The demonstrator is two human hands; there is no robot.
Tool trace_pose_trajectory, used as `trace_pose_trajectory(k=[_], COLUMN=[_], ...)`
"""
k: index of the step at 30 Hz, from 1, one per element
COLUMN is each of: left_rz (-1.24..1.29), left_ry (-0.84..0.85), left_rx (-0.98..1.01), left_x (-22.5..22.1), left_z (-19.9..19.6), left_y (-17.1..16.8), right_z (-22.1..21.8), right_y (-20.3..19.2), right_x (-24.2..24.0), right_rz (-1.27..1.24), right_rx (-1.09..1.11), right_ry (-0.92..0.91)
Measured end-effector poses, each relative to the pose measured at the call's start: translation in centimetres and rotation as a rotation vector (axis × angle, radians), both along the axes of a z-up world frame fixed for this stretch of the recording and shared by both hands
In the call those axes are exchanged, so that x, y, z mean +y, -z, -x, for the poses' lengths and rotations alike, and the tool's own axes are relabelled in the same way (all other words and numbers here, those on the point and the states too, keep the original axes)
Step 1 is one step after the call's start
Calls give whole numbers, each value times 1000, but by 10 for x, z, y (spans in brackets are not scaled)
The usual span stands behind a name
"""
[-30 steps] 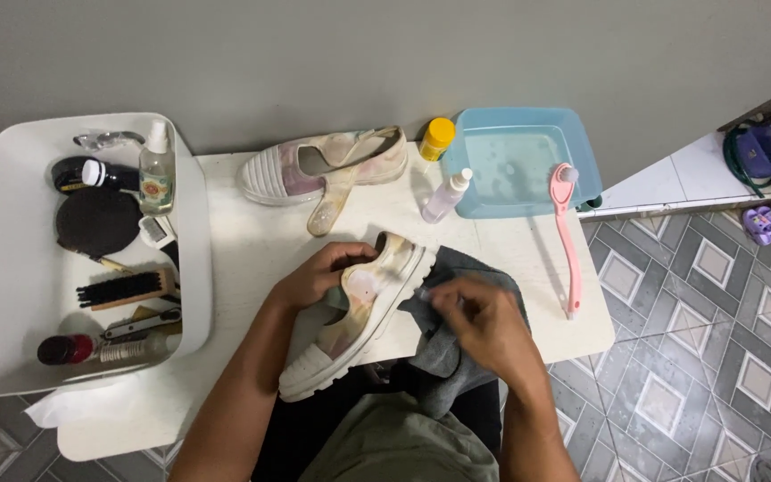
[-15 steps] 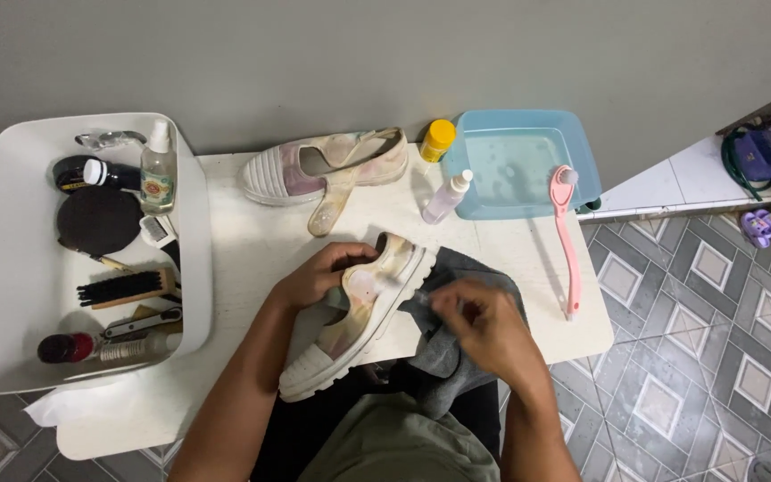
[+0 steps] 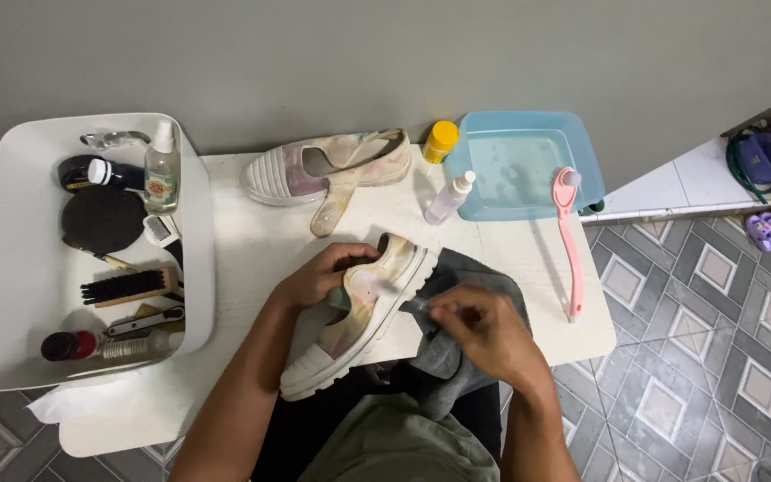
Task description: Cleaning a shoe by spraying it with a solution and scrubbing it with a cloth.
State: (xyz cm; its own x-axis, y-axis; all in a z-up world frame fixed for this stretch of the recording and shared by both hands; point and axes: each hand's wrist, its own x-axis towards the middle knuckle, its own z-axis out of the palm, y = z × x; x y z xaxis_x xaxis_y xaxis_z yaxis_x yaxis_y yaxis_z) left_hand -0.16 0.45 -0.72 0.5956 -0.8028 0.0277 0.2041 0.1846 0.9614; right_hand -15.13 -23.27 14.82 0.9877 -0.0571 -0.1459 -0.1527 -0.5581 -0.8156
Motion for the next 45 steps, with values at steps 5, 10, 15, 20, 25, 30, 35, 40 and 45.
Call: trace_pose_trajectory(k=[5, 10, 15, 20, 25, 30, 35, 40, 45], left_rz=[-1, 7, 26, 10, 31, 12, -117, -139, -152], left_ry=[6, 21, -24, -17, -39, -53, -68, -73, -74], left_rx=[4, 24, 13, -1, 12, -10, -220, -158, -220], left_x=[-1, 0, 2, 1, -1, -2, -2, -1, -2], left_z=[-2, -3, 2, -1, 3, 0, 3, 1, 3], left_y=[10, 11, 11, 12, 12, 24, 33, 33, 36], right_z=[-4, -5, -4, -7, 3, -8, 2, -1, 1], right_y=[6, 13, 11, 16, 3, 28, 37, 31, 28], right_x=[-4, -9, -8, -8, 1, -14, -13, -10, -7], right_rz=[99, -4, 111, 93, 84, 198, 6, 70, 66], right_rx=[-72, -11, -107, -93, -100, -142, -53, -99, -98], right_ry=[146, 36, 112, 97, 59, 238, 50, 236, 203])
